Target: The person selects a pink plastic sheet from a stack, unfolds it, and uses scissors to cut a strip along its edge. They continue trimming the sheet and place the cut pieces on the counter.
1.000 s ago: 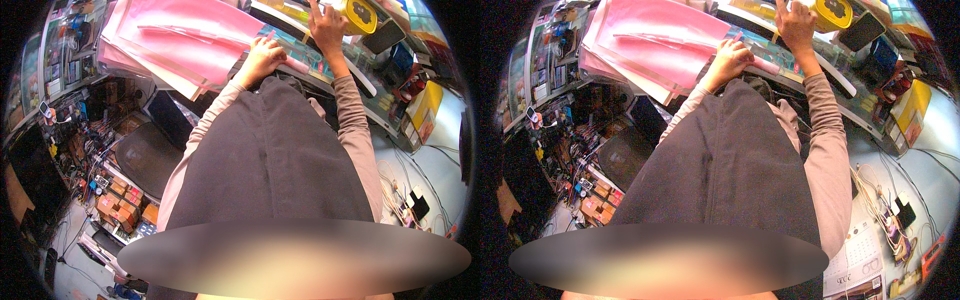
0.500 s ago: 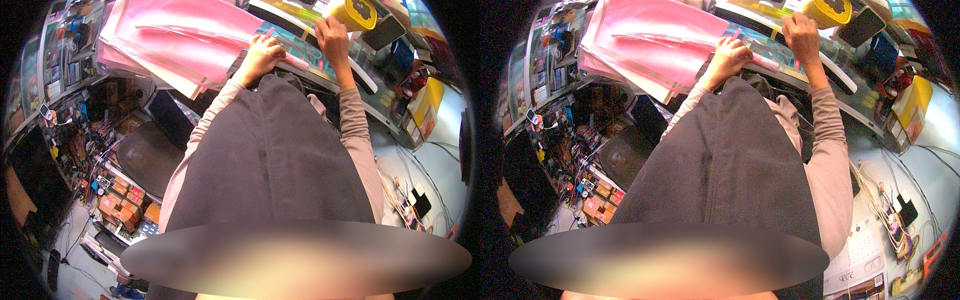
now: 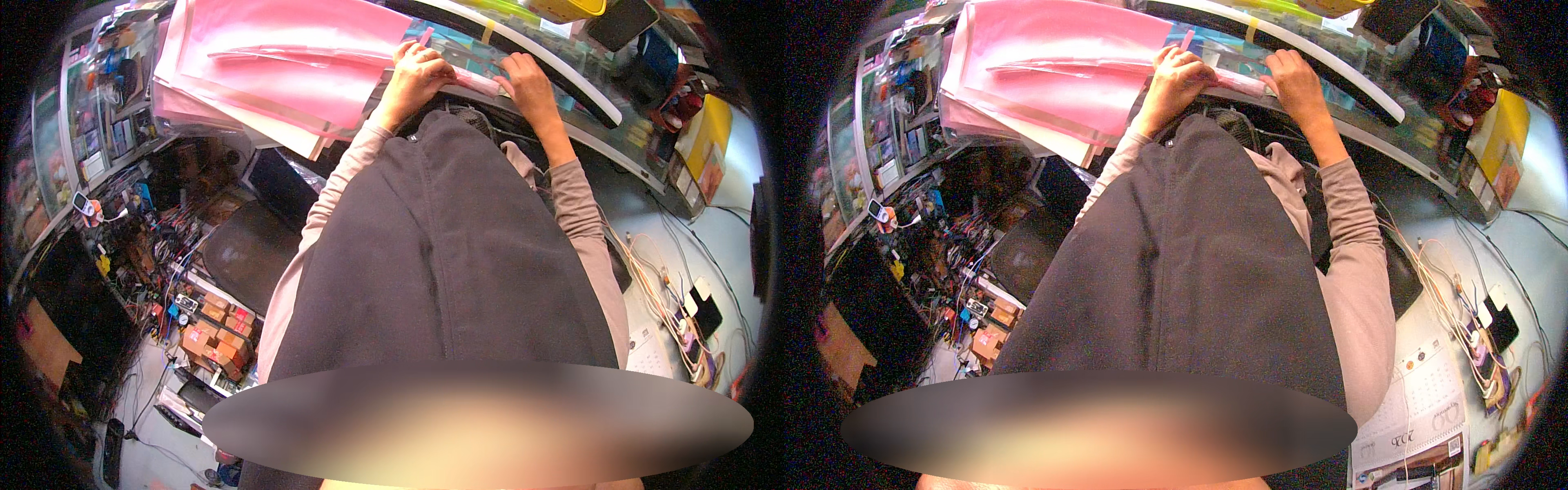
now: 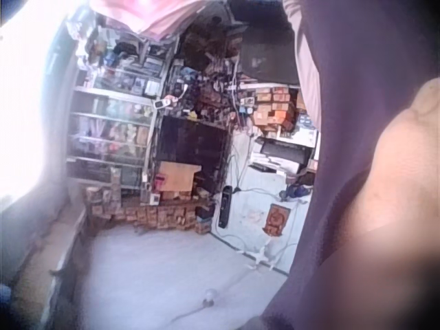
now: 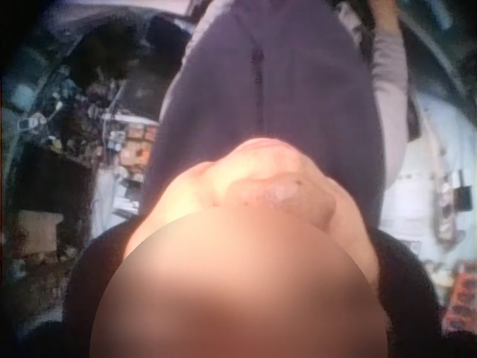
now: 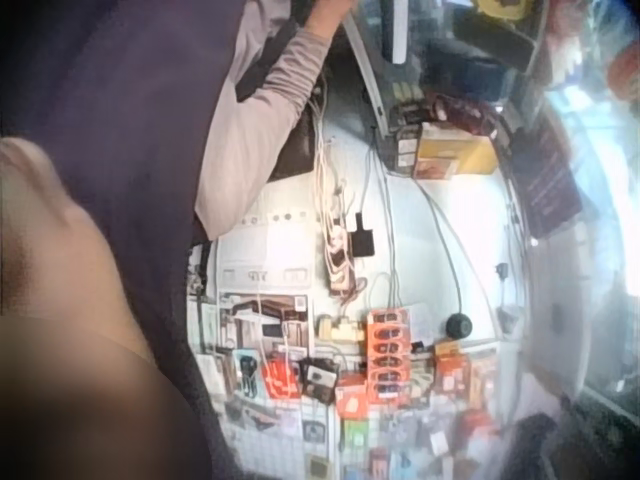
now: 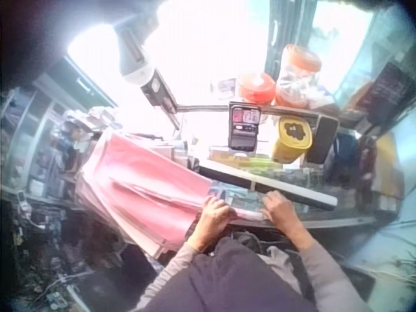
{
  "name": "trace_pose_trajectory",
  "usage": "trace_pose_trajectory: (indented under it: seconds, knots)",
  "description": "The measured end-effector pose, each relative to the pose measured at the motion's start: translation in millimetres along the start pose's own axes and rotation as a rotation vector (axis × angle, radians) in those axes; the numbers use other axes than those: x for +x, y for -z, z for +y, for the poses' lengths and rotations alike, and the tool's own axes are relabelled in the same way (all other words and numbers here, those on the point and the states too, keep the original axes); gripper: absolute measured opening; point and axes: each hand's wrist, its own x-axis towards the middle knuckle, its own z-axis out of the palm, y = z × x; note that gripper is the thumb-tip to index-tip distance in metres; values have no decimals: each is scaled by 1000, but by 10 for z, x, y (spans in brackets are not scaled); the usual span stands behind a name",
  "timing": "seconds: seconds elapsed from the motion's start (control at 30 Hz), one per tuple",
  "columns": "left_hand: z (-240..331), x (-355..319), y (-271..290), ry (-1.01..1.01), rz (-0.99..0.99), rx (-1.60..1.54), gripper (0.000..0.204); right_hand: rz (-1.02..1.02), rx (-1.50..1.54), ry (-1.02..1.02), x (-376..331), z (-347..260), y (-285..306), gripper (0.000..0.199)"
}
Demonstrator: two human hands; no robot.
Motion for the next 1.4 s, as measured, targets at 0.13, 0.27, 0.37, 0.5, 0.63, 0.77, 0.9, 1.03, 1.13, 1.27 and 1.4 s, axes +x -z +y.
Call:
trace_pose_trajectory:
  seconds: [0.13, 0.27, 0.37, 0.5, 0.63, 0.77, 0.9, 1.03, 1.13, 1.27, 1.4]
  knots:
    - [-6, -20, -10, -5, -11, 2, 7, -51, -70, -90, -35, -26, -24, 35]
    - [8, -36, 5, 7, -34, 9, 9, -75, -74, -137, -35, -34, -13, 34]
    - [19, -32, 31, -24, -39, 7, 8, -115, -58, -159, -64, -55, 25, 33]
    - [40, -15, 60, -24, -45, -4, 8, -120, -20, -223, -162, -128, 52, 29]
    - [42, -15, 120, -24, -61, 0, 8, -107, -18, -267, -248, -152, 21, 28]
    - [-53, -37, 246, -25, -49, -22, 10, -82, 64, -343, -341, -55, 64, 34]
    - [-160, -72, 297, -19, -46, -11, 10, -33, 330, -460, -416, 10, 209, 41]
    - [-228, -123, 270, -3, -72, -52, 10, -40, 203, -274, -526, -90, 344, 51]
    - [-273, -138, 223, -11, -66, -46, 9, 49, 20, -129, -564, -139, 395, 47]
    - [-308, -161, 196, -21, -61, -30, 9, 20, -63, -77, -542, -114, 399, 49]
    - [-313, -163, 188, -22, -61, -22, 7, 70, -117, -36, -511, -107, 376, 48]
